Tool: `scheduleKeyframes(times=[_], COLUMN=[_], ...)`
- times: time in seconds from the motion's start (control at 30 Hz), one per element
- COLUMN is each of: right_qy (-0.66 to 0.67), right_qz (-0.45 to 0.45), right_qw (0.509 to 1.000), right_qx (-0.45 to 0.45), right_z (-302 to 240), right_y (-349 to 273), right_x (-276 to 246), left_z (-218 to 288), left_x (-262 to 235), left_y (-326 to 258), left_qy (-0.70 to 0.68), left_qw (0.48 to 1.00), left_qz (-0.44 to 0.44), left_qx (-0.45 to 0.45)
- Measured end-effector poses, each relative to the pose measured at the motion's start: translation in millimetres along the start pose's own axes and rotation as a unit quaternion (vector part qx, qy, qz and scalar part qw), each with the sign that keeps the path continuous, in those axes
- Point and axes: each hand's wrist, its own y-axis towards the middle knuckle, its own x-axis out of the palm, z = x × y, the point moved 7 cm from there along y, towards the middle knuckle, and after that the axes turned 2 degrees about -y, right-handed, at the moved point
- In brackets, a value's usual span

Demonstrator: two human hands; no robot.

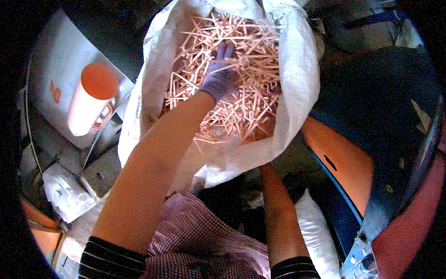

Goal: The person repeatedly retrieves pink plastic pitchers from a machine, wipes them with a cloth, attaches handles, and applies labels. The finished pitchers are placed into a white sack filled with packing material.

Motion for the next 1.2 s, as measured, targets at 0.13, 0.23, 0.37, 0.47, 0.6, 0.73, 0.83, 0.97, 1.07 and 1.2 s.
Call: scheduleKeyframes(times=[0.13,0.23,0.37,0.47,0.6,0.73,0.83,0.97,1.07,1.2], right_qy=[0.007,0.057,0.224,0.486,0.497,0.451,0.385,0.330,0.276,0.093], right_qz=[0.051,0.087,0.077,0.178,0.272,0.312,0.401,0.412,0.446,0.574], right_qw=[0.999,0.993,0.955,0.840,0.809,0.787,0.767,0.790,0.799,0.776], right_qx=[0.006,0.050,0.177,0.161,0.157,0.284,0.320,0.312,0.292,0.243], right_z=[2.1,8.6,42.9,64.6,29.3,-4.0,-35.3,-76.5,-91.2,-101.6], right_y=[-7.3,-42.1,-128.8,-207.6,-313.6,-411.1,-471.4,-502.7,-529.7,-586.6], right_x=[-22.4,-55.0,-98.3,-119.2,-167.8,-178.4,-197.2,-230.6,-255.3,-268.4], left_z=[-6.6,-3.0,7.8,7.9,-13.1,-109.0,-224.8,-380.3,-433.7,-425.8], left_x=[9.6,-4.5,-25.1,-43.8,-132.8,-191.0,-152.0,-57.6,-65.9,-115.4], left_y=[-0.5,-3.3,-22.0,-47.4,-131.9,-180.6,-183.7,-196.5,-213.3,-257.4], left_qy=[0.024,-0.014,0.048,-0.023,-0.230,-0.256,-0.035,0.124,0.123,0.137], left_qw=[0.999,0.999,0.990,0.997,0.967,0.956,0.984,0.979,0.982,0.976], left_qz=[-0.026,-0.029,-0.125,-0.079,-0.090,0.132,0.170,0.139,0.119,0.170], left_qx=[-0.011,-0.018,-0.040,0.001,0.056,0.058,0.044,0.087,0.076,-0.014])
